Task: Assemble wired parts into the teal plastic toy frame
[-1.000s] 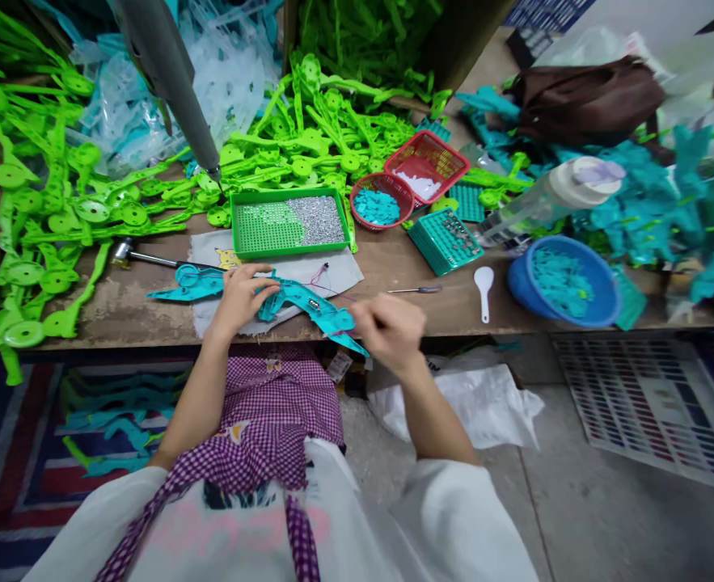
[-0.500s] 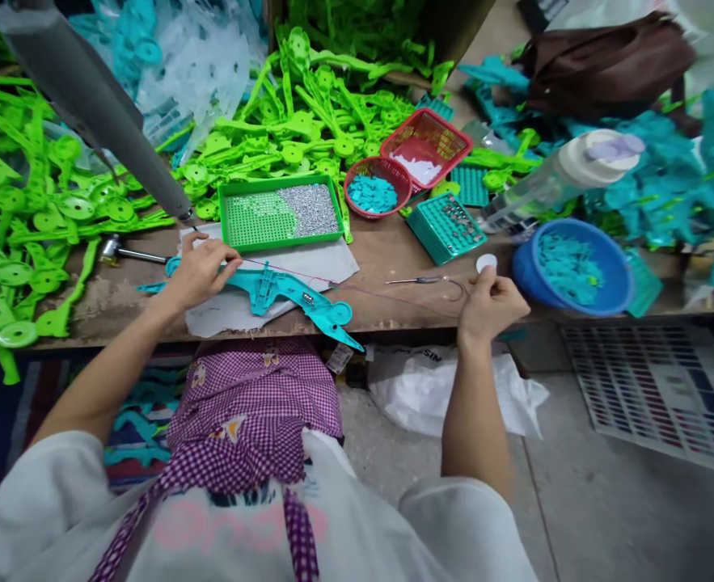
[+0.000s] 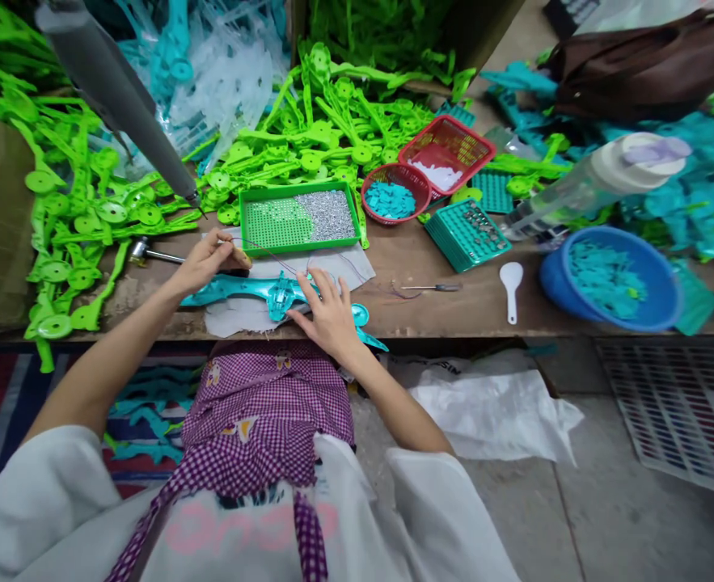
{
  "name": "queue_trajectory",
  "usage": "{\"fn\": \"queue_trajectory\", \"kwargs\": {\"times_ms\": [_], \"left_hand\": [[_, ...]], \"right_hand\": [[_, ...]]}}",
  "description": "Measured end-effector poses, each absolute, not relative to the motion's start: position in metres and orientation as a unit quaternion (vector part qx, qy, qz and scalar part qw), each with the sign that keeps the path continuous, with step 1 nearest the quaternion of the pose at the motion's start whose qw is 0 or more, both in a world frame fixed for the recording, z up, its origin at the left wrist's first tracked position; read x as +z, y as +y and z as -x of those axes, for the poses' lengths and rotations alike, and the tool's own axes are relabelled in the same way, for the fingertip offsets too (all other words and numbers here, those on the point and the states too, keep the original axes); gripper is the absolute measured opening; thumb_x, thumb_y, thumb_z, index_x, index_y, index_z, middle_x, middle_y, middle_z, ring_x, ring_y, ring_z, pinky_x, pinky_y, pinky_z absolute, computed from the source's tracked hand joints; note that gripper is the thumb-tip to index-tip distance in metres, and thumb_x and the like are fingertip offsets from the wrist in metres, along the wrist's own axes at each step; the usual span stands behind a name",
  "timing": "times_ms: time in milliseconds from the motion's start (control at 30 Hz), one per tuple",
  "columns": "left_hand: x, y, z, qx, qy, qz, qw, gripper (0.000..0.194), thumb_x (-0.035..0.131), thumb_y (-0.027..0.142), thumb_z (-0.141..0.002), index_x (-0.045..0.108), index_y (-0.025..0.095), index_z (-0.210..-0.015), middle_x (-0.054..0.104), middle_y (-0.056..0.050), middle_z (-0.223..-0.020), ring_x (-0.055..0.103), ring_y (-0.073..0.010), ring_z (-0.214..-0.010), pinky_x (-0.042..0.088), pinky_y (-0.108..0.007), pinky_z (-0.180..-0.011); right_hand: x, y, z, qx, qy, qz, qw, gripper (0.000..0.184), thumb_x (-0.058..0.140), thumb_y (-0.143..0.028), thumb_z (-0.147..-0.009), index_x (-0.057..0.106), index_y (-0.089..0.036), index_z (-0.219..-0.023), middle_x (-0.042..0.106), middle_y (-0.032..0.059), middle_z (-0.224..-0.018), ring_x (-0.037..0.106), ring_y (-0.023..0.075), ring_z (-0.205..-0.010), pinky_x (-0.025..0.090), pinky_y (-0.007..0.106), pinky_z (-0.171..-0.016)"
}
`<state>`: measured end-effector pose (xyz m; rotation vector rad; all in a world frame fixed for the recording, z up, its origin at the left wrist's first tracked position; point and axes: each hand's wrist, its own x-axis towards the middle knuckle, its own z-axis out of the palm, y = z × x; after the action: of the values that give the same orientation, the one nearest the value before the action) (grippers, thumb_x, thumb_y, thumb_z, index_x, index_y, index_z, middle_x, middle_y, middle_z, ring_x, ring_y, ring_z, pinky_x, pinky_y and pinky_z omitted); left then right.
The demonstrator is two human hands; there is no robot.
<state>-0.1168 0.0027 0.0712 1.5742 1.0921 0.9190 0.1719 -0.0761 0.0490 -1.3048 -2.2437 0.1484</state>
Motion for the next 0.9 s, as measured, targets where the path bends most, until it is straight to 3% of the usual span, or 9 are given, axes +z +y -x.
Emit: {"fn": "queue_trajectory", "kwargs": {"times_ms": [67, 167, 267, 367, 500, 600, 700, 800, 900], "left_hand": [[0.077, -0.006, 0.111, 0.361, 0.46, -0.697, 0.416, 0.032, 0.044, 0.053, -0.094, 0.049, 0.021, -0.093, 0.064, 0.001, -0.067, 0.063, -0.0145, -0.063, 0.052, -0.031, -0.07], [0.093, -0.034, 0.09, 0.285, 0.415, -0.822, 0.266, 0.022, 0.048, 0.039, -0.095, 0.061, 0.021, -0.094, 0.068, -0.004, -0.08, 0.065, -0.0167, -0.077, 0.049, -0.033, -0.079], [0.106, -0.062, 0.069, 0.256, 0.334, -0.884, 0.205, 0.02, 0.052, 0.037, -0.094, 0.067, 0.023, -0.098, 0.071, -0.006, -0.089, 0.065, -0.019, -0.087, 0.046, -0.035, -0.088], [0.104, -0.076, 0.07, 0.273, 0.369, -0.876, 0.146, 0.021, 0.051, 0.035, -0.096, 0.068, 0.023, -0.101, 0.071, -0.006, -0.085, 0.064, -0.018, -0.081, 0.047, -0.032, -0.079], [0.088, -0.086, 0.101, 0.275, 0.439, -0.848, 0.112, 0.022, 0.051, 0.035, -0.097, 0.07, 0.023, -0.096, 0.072, -0.005, -0.082, 0.064, -0.0177, -0.076, 0.047, -0.035, -0.081], [0.081, -0.104, 0.116, 0.288, 0.461, -0.825, 0.155, 0.015, 0.058, 0.03, -0.094, 0.07, 0.023, -0.095, 0.074, -0.004, -0.086, 0.066, -0.0179, -0.08, 0.047, -0.036, -0.085], [0.08, -0.123, 0.107, 0.338, 0.459, -0.772, 0.282, 0.01, 0.064, 0.028, -0.09, 0.072, 0.023, -0.093, 0.074, -0.004, -0.085, 0.067, -0.0174, -0.08, 0.05, -0.032, -0.077], [0.08, -0.133, 0.075, 0.424, 0.494, -0.597, 0.469, 0.016, 0.071, 0.035, -0.084, 0.07, 0.021, -0.092, 0.071, -0.002, -0.077, 0.062, -0.0128, -0.062, 0.049, -0.025, -0.059], [0.077, -0.135, 0.036, 0.475, 0.499, -0.342, 0.639, 0.037, 0.081, 0.046, -0.07, 0.062, 0.02, -0.087, 0.06, 0.005, -0.058, 0.044, -0.0057, -0.042, 0.035, -0.018, -0.042]], "right_hand": [[0.051, -0.078, -0.154, 0.063, -0.823, 0.491, 0.278, 0.057, 0.052, -0.041, -0.094, 0.039, -0.023, -0.146, 0.049, 0.0173, -0.144, 0.046, 0.0327, -0.135, 0.035, 0.057, -0.11], [0.073, -0.082, -0.147, 0.071, -0.821, 0.447, 0.348, 0.057, 0.052, -0.044, -0.093, 0.04, -0.026, -0.146, 0.053, 0.0146, -0.142, 0.046, 0.0313, -0.136, 0.033, 0.056, -0.113], [0.098, -0.08, -0.145, 0.17, -0.859, 0.354, 0.329, 0.055, 0.05, -0.049, -0.094, 0.046, -0.024, -0.143, 0.064, 0.0115, -0.129, 0.062, 0.0259, -0.115, 0.049, 0.045, -0.1], [0.105, -0.075, -0.15, 0.244, -0.844, 0.365, 0.308, 0.036, 0.043, -0.042, -0.099, 0.064, -0.021, -0.12, 0.074, 0.0076, -0.103, 0.07, 0.0172, -0.085, 0.054, 0.029, -0.075], [0.099, -0.074, -0.175, 0.216, -0.832, 0.409, 0.307, 0.028, 0.047, -0.035, -0.098, 0.068, -0.02, -0.089, 0.073, 0.0036, -0.078, 0.067, 0.0137, -0.071, 0.049, 0.024, -0.065], [0.098, -0.076, -0.197, 0.194, -0.834, 0.436, 0.277, 0.026, 0.05, -0.035, -0.097, 0.068, -0.02, -0.086, 0.072, 0.002, -0.074, 0.066, 0.0131, -0.065, 0.046, 0.024, -0.061], [0.099, -0.077, -0.209, 0.17, -0.837, 0.471, 0.22, 0.026, 0.05, -0.035, -0.097, 0.068, -0.02, -0.085, 0.07, 0.0019, -0.073, 0.065, 0.0142, -0.063, 0.046, 0.026, -0.059], [0.101, -0.083, -0.202, 0.112, -0.847, 0.474, 0.215, 0.019, 0.054, -0.032, -0.095, 0.07, -0.021, -0.095, 0.073, 0.0081, -0.094, 0.069, 0.0207, -0.085, 0.052, 0.034, -0.077], [0.103, -0.093, -0.184, 0.108, -0.899, 0.319, 0.279, 0.026, 0.061, -0.032, -0.091, 0.065, -0.026, -0.117, 0.07, 0.0087, -0.117, 0.064, 0.0236, -0.111, 0.048, 0.045, -0.1]]}}
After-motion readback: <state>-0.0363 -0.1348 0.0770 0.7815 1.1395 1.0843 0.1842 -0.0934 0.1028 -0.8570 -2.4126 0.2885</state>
